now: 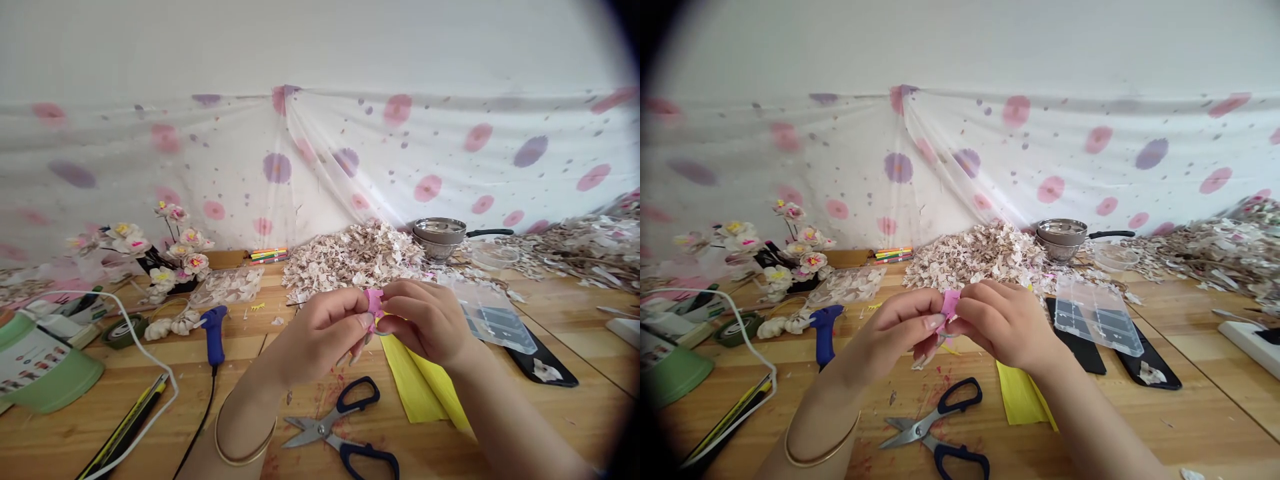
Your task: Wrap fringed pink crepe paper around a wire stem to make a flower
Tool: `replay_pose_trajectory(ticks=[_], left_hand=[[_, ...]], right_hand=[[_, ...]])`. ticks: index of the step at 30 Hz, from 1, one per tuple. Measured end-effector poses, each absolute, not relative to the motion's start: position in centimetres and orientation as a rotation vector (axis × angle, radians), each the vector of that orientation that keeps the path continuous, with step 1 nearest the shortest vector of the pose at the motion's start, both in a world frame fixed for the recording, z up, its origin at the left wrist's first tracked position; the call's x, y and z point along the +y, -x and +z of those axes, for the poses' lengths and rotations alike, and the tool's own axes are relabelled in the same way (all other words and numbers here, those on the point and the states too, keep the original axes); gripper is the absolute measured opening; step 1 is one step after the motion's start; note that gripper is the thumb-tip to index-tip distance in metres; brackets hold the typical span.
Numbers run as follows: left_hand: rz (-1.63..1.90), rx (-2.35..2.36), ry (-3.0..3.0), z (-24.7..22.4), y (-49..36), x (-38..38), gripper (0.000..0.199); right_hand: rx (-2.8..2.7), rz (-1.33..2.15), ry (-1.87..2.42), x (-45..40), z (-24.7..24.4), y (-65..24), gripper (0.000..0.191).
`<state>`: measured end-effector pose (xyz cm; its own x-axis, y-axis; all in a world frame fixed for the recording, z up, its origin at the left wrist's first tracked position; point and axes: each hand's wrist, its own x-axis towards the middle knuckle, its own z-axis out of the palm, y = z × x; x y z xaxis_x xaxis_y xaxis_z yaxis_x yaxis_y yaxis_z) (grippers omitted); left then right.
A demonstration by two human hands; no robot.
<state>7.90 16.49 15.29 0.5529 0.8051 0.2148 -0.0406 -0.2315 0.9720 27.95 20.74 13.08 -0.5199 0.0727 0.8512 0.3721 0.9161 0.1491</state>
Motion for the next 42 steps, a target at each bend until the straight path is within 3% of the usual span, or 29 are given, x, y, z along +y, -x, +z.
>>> replay_pose_trajectory(ticks=[5, 12, 18, 23, 36, 42], left_hand=[[0.855, 0.681, -1.623, 15.3, -8.1, 16.5, 0.018], [0.829, 0.737, -1.613, 15.1, -8.1, 16.6, 0.016], [0.788, 0.774, -1.629, 14.8, -8.1, 16.5, 0.016], [0.763, 0.747, -1.578, 15.3, -8.2, 16.6, 0.02], [0.766, 0.627, -1.407, 15.7, -8.1, 16.3, 0.016], [0.761, 0.635, -1.473, 15.8, -8.1, 16.0, 0.017]], right_hand=[[-2.206, -0.372, 0.348, 20.5, 13.4, -27.7, 0.021], [-2.262, -0.484, 0.34, 20.1, 14.0, -27.6, 0.017], [-2.314, -0.325, 0.318, 19.7, 14.3, -27.8, 0.029], [-2.355, -0.157, 0.291, 19.6, 14.2, -28.0, 0.024], [-2.304, -0.47, 0.306, 19.1, 14.1, -27.7, 0.019], [-2.246, -0.344, 0.272, 18.8, 14.1, -27.5, 0.023]])
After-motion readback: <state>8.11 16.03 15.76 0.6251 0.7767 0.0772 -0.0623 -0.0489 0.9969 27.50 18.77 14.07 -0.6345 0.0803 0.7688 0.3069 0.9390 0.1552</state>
